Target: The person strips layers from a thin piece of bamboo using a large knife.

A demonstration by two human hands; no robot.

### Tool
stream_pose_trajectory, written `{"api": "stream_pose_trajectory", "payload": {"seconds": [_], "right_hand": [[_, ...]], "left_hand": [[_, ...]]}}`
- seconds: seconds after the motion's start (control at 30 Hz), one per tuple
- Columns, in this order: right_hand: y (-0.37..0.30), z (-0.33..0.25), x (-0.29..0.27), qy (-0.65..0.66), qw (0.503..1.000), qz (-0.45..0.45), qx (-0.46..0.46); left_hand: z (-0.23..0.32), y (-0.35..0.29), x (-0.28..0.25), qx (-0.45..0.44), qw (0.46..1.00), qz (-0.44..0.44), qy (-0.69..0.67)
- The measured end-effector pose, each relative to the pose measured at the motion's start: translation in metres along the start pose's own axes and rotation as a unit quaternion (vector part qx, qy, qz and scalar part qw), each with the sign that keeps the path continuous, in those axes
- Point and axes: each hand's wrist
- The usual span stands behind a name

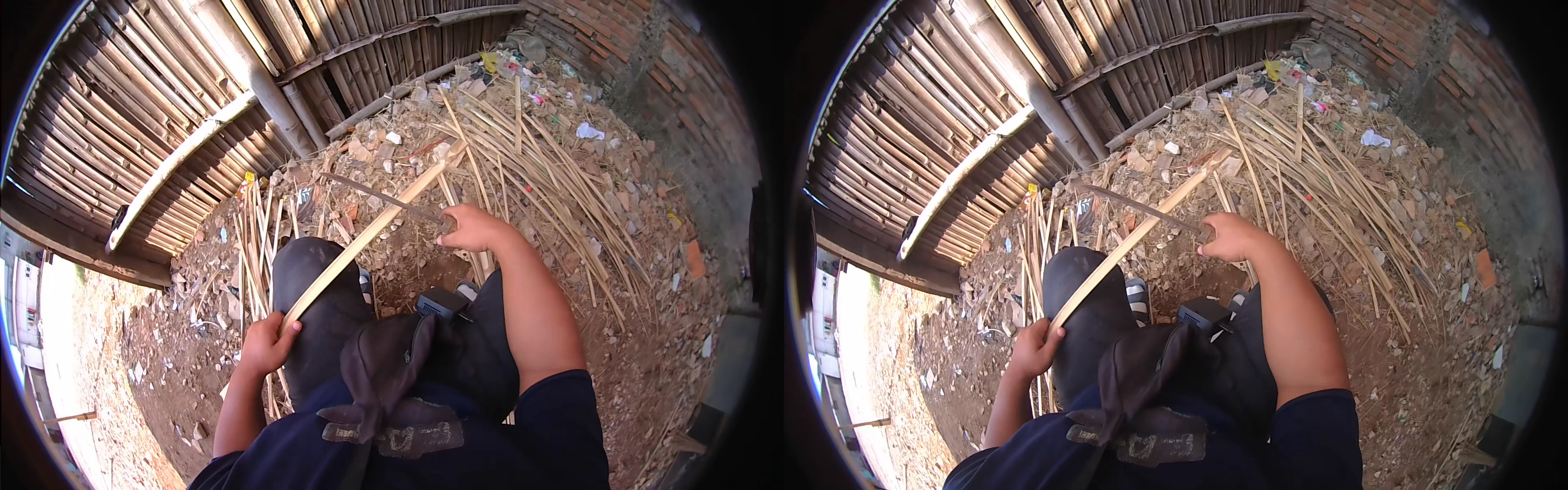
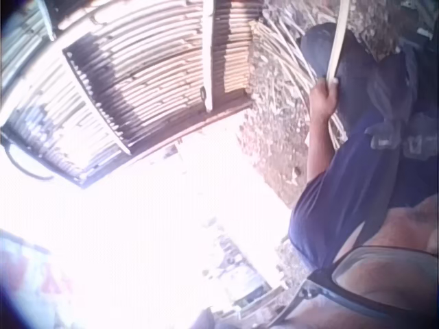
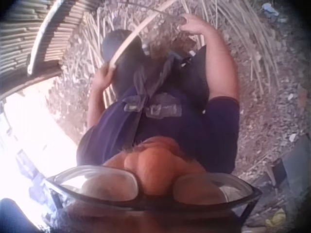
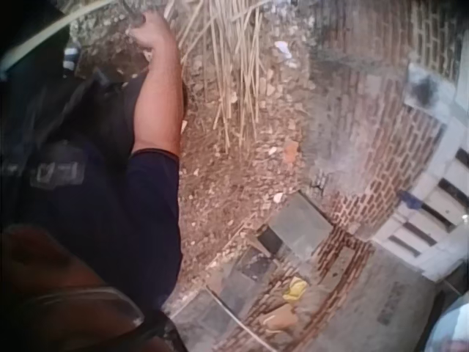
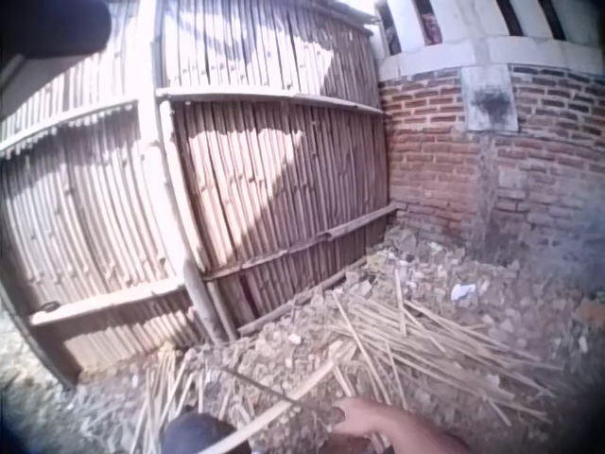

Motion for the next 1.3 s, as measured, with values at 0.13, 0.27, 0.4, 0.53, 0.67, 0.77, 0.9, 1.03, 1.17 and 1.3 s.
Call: {"api": "stream_pose_trajectory", "payload": {"seconds": [0.13,0.27,0.4,0.53,0.67,0.77,0.9,1.03,1.17,1.3], "right_hand": [[-0.004,-0.019,0.012,-0.028,0.997,0.073,-0.014],[-0.007,-0.03,0.011,-0.087,0.995,0.025,-0.03],[0.013,0.026,0.006,-0.009,0.996,0.077,0.042],[0.01,0.017,0.001,-0.026,0.99,0.127,0.055],[0.001,-0.021,0.012,-0.065,0.995,0.068,-0.015],[0.0,-0.019,0.0,0.012,1.0,-0.018,-0.006],[0.006,0.018,-0.004,0.001,0.994,0.083,0.066],[0.002,-0.023,0.004,-0.022,0.998,0.049,0.027],[0.007,-0.02,0.012,-0.013,0.999,-0.01,-0.044],[0.02,0.011,0.0,0.029,0.999,-0.011,0.022]], "left_hand": [[0.004,-0.002,-0.001,-0.013,1.0,0.002,0.018],[0.002,-0.001,-0.003,0.003,0.999,0.01,0.043],[0.003,0.003,-0.006,0.007,0.999,-0.003,0.043],[0.004,0.002,-0.009,0.004,0.999,-0.004,0.048],[-0.004,0.002,-0.008,0.006,0.999,-0.025,0.029],[-0.016,0.01,-0.009,-0.014,0.998,-0.065,-0.018],[-0.012,0.014,-0.012,-0.029,0.994,-0.095,-0.038],[-0.007,0.01,-0.015,-0.041,0.995,-0.092,-0.026],[-0.02,0.012,-0.01,-0.025,0.993,-0.1,-0.064],[-0.017,0.021,-0.01,-0.039,0.991,-0.094,-0.082]]}}
Point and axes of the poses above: each hand's wrist, its own y-axis towards the middle knuckle, its own x-axis out of the palm, z = x × y, and after that the axes turned 5 degrees about -x, right-handed
